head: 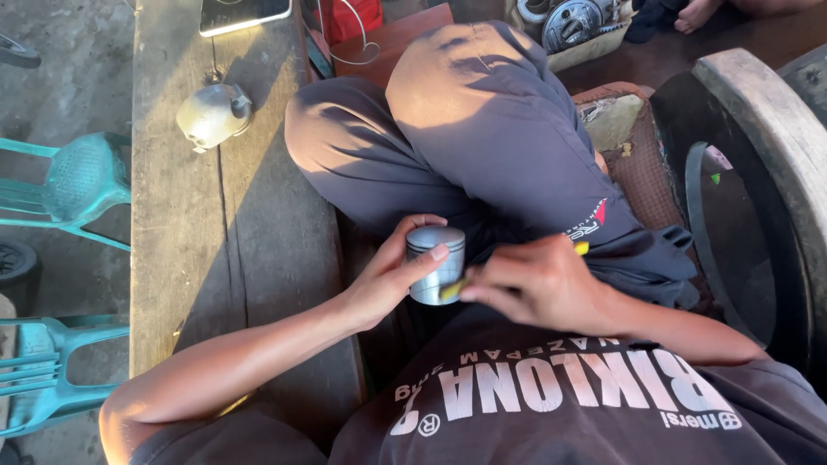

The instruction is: Polishing the skirt surface of a motorcycle piston using a small piece of abrasive material.

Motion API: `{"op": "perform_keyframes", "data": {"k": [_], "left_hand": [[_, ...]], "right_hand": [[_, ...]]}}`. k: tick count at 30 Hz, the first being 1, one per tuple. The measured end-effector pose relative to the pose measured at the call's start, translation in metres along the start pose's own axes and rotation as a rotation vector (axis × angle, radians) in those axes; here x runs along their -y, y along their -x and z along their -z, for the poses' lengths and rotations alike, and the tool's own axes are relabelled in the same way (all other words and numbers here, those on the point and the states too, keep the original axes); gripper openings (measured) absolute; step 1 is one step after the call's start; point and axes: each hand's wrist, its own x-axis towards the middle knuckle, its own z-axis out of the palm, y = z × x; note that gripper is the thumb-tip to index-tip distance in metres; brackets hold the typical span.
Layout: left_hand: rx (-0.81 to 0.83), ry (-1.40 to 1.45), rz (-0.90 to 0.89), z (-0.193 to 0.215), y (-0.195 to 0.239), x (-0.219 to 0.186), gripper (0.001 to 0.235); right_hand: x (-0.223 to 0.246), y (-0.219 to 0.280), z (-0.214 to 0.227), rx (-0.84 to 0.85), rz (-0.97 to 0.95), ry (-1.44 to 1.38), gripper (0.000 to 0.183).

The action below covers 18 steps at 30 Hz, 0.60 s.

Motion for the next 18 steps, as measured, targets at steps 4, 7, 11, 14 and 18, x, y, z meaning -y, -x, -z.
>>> {"op": "perform_keyframes", "data": {"k": [4, 7, 11, 14, 18], "left_hand": [[-0.042, 0.124, 0.074, -0.01, 0.006, -0.014, 0.043], [0.009, -0.035, -0.013, -0.002, 0.006, -0.005, 0.047], [0.005, -0.057, -0.026, -0.003, 0.004, -0.003, 0.046], [0.021, -0.104, -0.05, -0.002, 0.005, -0.003, 0.048], [0.028, -0.057, -0.055, -0.003, 0.004, -0.002, 0.046]], "right_hand": [[-0.011, -0.002, -0.001, -0.103, -0.039, 0.036, 0.021], [-0.003, 0.001, -0.004, 0.004, 0.015, -0.008, 0.019], [-0.004, -0.004, 0.001, -0.037, 0.014, 0.004, 0.023], [-0.001, -0.004, 0.002, 0.003, 0.017, -0.019, 0.023], [-0.002, -0.007, 0.006, -0.016, -0.02, -0.022, 0.024]]}}
